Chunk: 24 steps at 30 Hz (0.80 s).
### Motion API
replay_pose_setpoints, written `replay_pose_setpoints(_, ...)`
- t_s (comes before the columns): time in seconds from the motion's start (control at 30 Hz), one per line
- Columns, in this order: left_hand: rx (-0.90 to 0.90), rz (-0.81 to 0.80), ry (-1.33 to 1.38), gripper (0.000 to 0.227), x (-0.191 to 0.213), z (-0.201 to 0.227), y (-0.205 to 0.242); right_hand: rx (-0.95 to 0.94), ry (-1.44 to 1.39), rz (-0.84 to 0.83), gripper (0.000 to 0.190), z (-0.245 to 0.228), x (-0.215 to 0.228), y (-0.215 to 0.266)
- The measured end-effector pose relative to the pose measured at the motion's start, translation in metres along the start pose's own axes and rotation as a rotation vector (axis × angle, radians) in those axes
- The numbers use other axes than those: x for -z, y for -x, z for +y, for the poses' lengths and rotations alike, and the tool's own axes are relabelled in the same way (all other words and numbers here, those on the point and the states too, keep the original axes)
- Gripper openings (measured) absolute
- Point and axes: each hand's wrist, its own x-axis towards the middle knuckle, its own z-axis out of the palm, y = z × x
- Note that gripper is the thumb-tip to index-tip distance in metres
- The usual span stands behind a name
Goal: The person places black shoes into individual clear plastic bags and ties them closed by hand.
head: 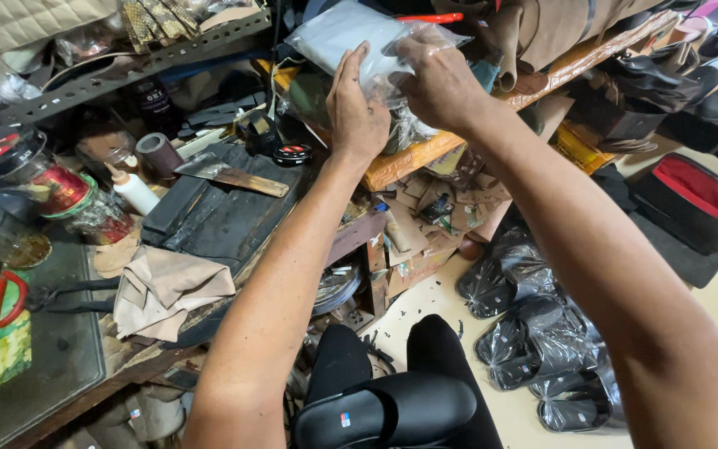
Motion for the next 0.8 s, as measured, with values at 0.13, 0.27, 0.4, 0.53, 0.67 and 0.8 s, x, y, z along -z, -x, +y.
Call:
replay_pose_setpoints(0.13, 0.084, -0.052, 0.096, 0.062, 0.009, 0.008, 0.004, -0.129, -0.134, -0.244, 0.028, -0.009, 0.011, -0.008)
replay_pose_setpoints(0.27, 0.163, -0.086, 0.107, 0.066, 0.013, 0.014, 0.006, -0.152, 0.098, -0.266, 0.021, 0.009, -0.017, -0.006)
replay_pose_setpoints(0.4, 0.129, -0.089, 0.041, 0.079, 0.016, 0.014, 0.008, -0.132, 0.232, -0.045, 0.024, 0.007, -0.025, -0.01)
replay_pose_setpoints(0.53, 0.123, -0.009, -0.033, 0.06, 0.003, 0.009, 0.004, -0.137, 0.292, -0.024, 0.021, 0.005, -0.02, -0.008)
replay_pose_setpoints(0.67, 0.418, -0.05, 0.054, 0.058, 0.002, 0.02, -0.004, -0.311, -0.088, 0.001, 0.028, -0.008, -0.008, -0.009)
replay_pose_setpoints(0.8, 0.414, -0.033, 0.041, 0.076, -0.003, 0.015, -0.005, -0.135, -0.085, 0.127, 0.022, -0.004, -0.011, -0.003)
